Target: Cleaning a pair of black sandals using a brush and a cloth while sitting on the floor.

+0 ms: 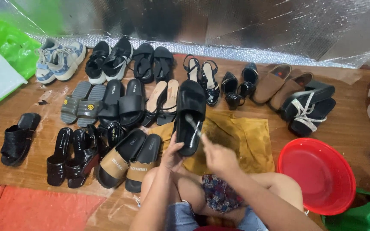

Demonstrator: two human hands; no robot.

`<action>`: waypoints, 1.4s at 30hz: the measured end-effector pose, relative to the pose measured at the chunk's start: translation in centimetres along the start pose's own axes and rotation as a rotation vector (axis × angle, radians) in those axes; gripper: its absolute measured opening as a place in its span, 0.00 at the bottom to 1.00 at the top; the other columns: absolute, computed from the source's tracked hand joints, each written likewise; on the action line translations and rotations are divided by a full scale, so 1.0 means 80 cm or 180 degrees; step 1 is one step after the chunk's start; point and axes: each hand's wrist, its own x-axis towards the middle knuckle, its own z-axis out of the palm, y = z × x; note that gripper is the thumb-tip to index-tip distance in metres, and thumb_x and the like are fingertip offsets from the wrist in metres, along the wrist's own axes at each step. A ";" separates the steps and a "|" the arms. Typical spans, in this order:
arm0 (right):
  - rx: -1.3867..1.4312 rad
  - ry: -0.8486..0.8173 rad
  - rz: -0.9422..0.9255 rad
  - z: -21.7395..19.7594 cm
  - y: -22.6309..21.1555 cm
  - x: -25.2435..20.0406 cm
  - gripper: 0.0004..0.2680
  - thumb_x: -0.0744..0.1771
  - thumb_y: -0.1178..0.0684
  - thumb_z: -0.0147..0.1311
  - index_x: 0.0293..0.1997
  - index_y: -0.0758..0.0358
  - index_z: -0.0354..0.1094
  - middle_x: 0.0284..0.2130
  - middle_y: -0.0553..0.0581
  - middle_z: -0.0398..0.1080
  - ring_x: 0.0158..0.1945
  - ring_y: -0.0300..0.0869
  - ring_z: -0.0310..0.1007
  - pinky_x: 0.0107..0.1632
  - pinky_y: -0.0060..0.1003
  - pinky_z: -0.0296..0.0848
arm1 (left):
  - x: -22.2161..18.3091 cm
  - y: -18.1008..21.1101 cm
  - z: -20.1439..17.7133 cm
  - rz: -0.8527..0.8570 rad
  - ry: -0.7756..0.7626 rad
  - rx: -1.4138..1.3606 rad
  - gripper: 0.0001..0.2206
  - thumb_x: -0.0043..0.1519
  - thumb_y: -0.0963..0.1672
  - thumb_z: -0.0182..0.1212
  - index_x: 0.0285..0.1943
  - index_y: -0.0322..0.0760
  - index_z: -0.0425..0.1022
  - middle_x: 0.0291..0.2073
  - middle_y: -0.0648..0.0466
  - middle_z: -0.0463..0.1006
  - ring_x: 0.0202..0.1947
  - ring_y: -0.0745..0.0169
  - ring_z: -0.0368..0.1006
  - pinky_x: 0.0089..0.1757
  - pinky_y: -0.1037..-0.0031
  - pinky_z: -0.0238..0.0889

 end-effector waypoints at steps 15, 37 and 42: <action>0.0576 0.0070 -0.0384 0.004 0.015 -0.051 0.16 0.69 0.46 0.44 0.65 0.41 0.68 0.35 0.60 0.81 0.44 0.52 0.82 0.46 0.45 0.79 | 0.010 -0.013 -0.028 -0.0224 0.0213 0.0099 0.30 0.55 0.42 0.64 0.69 0.60 0.68 0.57 0.52 0.75 0.47 0.52 0.78 0.42 0.50 0.78; 0.0267 0.0020 0.3471 0.104 0.478 -0.189 0.20 0.69 0.34 0.40 0.71 0.30 0.62 0.59 0.62 0.75 0.63 0.59 0.72 0.63 0.53 0.70 | 0.002 0.001 -0.015 -0.0089 0.0291 0.0491 0.25 0.58 0.44 0.61 0.66 0.66 0.70 0.52 0.51 0.79 0.41 0.51 0.81 0.38 0.52 0.78; 0.0334 0.0074 0.3511 0.103 0.470 -0.182 0.19 0.69 0.35 0.41 0.71 0.32 0.63 0.58 0.63 0.75 0.62 0.59 0.72 0.62 0.53 0.70 | 0.001 0.001 -0.016 -0.0078 0.0301 0.0444 0.25 0.59 0.45 0.60 0.66 0.66 0.70 0.51 0.51 0.79 0.42 0.50 0.80 0.39 0.52 0.78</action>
